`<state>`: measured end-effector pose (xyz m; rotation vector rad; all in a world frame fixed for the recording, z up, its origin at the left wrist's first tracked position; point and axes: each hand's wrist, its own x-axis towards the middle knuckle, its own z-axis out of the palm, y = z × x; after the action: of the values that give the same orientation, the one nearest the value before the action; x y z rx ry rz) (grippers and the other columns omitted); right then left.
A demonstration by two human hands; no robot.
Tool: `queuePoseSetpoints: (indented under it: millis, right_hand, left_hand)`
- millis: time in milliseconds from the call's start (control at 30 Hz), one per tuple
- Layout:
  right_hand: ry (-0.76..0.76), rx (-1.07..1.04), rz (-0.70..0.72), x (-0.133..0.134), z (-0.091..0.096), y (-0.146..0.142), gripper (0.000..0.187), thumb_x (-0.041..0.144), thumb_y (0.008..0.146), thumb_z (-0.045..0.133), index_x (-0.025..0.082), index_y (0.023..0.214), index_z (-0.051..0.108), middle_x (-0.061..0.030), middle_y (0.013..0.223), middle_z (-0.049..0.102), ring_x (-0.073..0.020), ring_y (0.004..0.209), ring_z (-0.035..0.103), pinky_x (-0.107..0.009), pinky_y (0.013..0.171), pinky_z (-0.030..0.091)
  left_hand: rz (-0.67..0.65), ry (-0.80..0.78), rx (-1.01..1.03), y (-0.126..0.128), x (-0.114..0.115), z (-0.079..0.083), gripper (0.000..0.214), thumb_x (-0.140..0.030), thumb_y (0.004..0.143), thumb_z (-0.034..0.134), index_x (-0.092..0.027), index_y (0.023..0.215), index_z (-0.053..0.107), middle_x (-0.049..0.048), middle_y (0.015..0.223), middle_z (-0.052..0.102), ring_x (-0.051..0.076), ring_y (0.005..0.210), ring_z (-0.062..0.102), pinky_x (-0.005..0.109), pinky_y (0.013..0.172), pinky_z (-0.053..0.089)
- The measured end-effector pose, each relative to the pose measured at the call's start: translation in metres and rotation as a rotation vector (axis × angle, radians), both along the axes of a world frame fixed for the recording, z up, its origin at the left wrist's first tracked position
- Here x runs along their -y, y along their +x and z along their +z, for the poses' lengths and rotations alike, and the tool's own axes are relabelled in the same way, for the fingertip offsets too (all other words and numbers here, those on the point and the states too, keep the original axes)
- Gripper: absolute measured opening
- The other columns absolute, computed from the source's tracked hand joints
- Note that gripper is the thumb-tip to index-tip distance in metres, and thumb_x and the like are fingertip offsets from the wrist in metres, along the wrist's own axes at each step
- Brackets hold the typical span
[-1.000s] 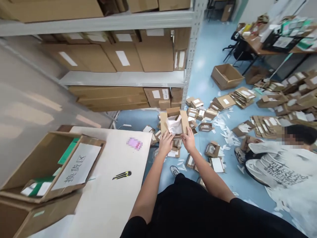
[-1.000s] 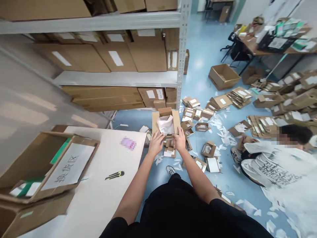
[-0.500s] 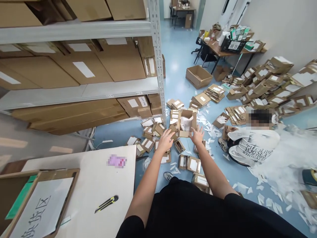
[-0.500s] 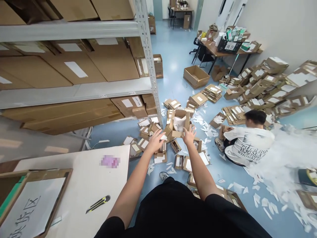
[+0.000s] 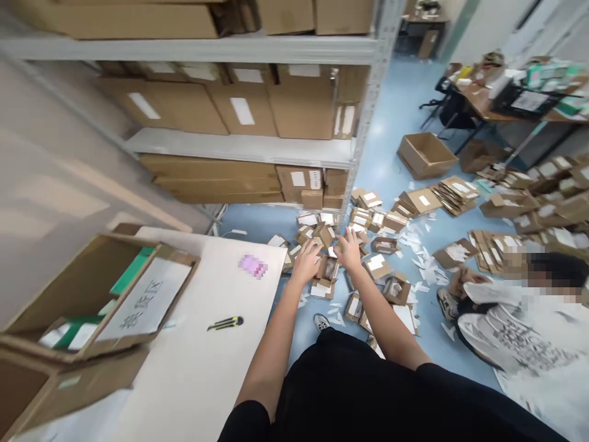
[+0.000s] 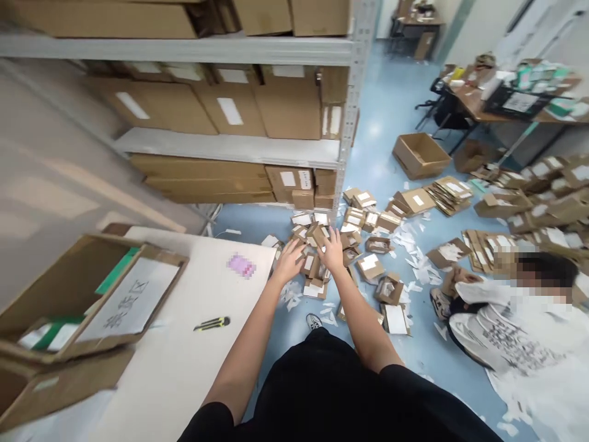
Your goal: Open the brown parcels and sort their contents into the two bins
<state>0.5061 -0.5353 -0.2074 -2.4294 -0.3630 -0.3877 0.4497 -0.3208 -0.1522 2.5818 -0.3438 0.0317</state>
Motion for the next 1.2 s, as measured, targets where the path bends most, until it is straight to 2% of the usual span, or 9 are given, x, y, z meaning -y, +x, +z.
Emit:
queuePoseSetpoints:
  millis: [133, 300, 467, 600, 767, 867, 967, 1067, 1200]
  right_hand:
    - [0.0, 0.014, 0.256, -0.091, 0.007, -0.011, 0.044, 0.026, 0.09, 0.068, 0.022, 0.133, 0.069, -0.0115, 0.171, 0.033, -0.0395, 0.158, 0.026, -0.064, 0.126, 0.032]
    - [-0.019, 0.029, 0.588, -0.214, 0.019, -0.068, 0.046, 0.026, 0.091, 0.067, 0.022, 0.136, 0.068, -0.0103, 0.171, 0.033, -0.0387, 0.159, 0.024, -0.062, 0.125, 0.034]
    - [-0.003, 0.063, 0.924, -0.331, 0.038, -0.172, 0.045, 0.027, 0.093, 0.065, 0.021, 0.137, 0.067, -0.0117, 0.169, 0.036, -0.0373, 0.16, 0.024, -0.061, 0.125, 0.035]
    - [0.036, 0.091, 1.185, -0.407, 0.048, -0.282, 0.043, 0.027, 0.093, 0.064, 0.021, 0.135, 0.068, -0.0129, 0.167, 0.039, -0.038, 0.159, 0.026, -0.062, 0.123, 0.038]
    - [0.074, 0.09, 1.481, -0.469, 0.048, -0.434, 0.042, 0.029, 0.094, 0.063, 0.022, 0.134, 0.068, -0.0134, 0.167, 0.04, -0.0388, 0.158, 0.029, -0.065, 0.123, 0.037]
    - [0.067, 0.064, 1.666, -0.484, 0.043, -0.526, 0.042, 0.03, 0.095, 0.061, 0.024, 0.136, 0.067, -0.0121, 0.167, 0.039, -0.0382, 0.158, 0.029, -0.066, 0.121, 0.038]
    - [0.051, 0.056, 1.86, -0.486, 0.039, -0.611, 0.043, 0.03, 0.095, 0.06, 0.023, 0.137, 0.066, -0.0121, 0.168, 0.038, -0.0378, 0.158, 0.029, -0.065, 0.121, 0.039]
    - [0.019, 0.064, 2.06, -0.48, 0.036, -0.683, 0.043, 0.029, 0.095, 0.059, 0.023, 0.138, 0.066, -0.0121, 0.168, 0.038, -0.0372, 0.158, 0.029, -0.063, 0.123, 0.038]
    - [-0.033, 0.055, 2.272, -0.473, 0.032, -0.76, 0.045, 0.027, 0.095, 0.059, 0.023, 0.14, 0.065, -0.0114, 0.169, 0.038, -0.0359, 0.158, 0.03, -0.062, 0.124, 0.038]
  left_hand:
    - [0.228, 0.03, 0.022, -0.056, -0.068, 0.007, 0.058, -0.019, 0.092, 0.065, -0.027, 0.149, 0.058, 0.0078, 0.166, 0.045, 0.032, 0.156, 0.035, 0.055, 0.128, 0.035]
    - [0.581, 0.04, 0.019, -0.168, -0.151, 0.015, 0.058, -0.019, 0.092, 0.067, -0.024, 0.149, 0.058, 0.0109, 0.168, 0.041, 0.034, 0.157, 0.033, 0.055, 0.126, 0.038]
    - [0.941, 0.01, 0.043, -0.316, -0.215, 0.019, 0.057, -0.017, 0.092, 0.067, -0.027, 0.148, 0.058, 0.0096, 0.167, 0.042, 0.034, 0.158, 0.031, 0.055, 0.125, 0.039]
    - [1.205, 0.002, 0.057, -0.444, -0.242, 0.023, 0.056, -0.018, 0.093, 0.066, -0.025, 0.148, 0.057, 0.0118, 0.168, 0.041, 0.035, 0.158, 0.032, 0.055, 0.124, 0.04]
    - [1.491, 0.0, 0.076, -0.601, -0.241, 0.025, 0.056, -0.02, 0.094, 0.065, -0.027, 0.149, 0.057, 0.0095, 0.168, 0.041, 0.034, 0.158, 0.032, 0.054, 0.123, 0.041]
    - [1.673, -0.022, 0.068, -0.689, -0.224, 0.022, 0.056, -0.019, 0.094, 0.065, -0.026, 0.149, 0.057, 0.0103, 0.169, 0.04, 0.033, 0.158, 0.032, 0.053, 0.124, 0.04]
    - [1.868, -0.043, 0.084, -0.766, -0.196, 0.015, 0.056, -0.018, 0.093, 0.065, -0.025, 0.149, 0.057, 0.0106, 0.168, 0.041, 0.032, 0.158, 0.032, 0.052, 0.126, 0.037]
    - [2.061, -0.046, 0.123, -0.828, -0.16, 0.005, 0.055, -0.019, 0.094, 0.064, -0.025, 0.148, 0.058, 0.0098, 0.168, 0.041, 0.03, 0.157, 0.034, 0.051, 0.129, 0.034]
    - [2.278, -0.072, 0.147, -0.881, -0.113, -0.011, 0.053, -0.018, 0.093, 0.063, -0.021, 0.146, 0.059, 0.0138, 0.166, 0.042, 0.03, 0.156, 0.036, 0.051, 0.128, 0.035]
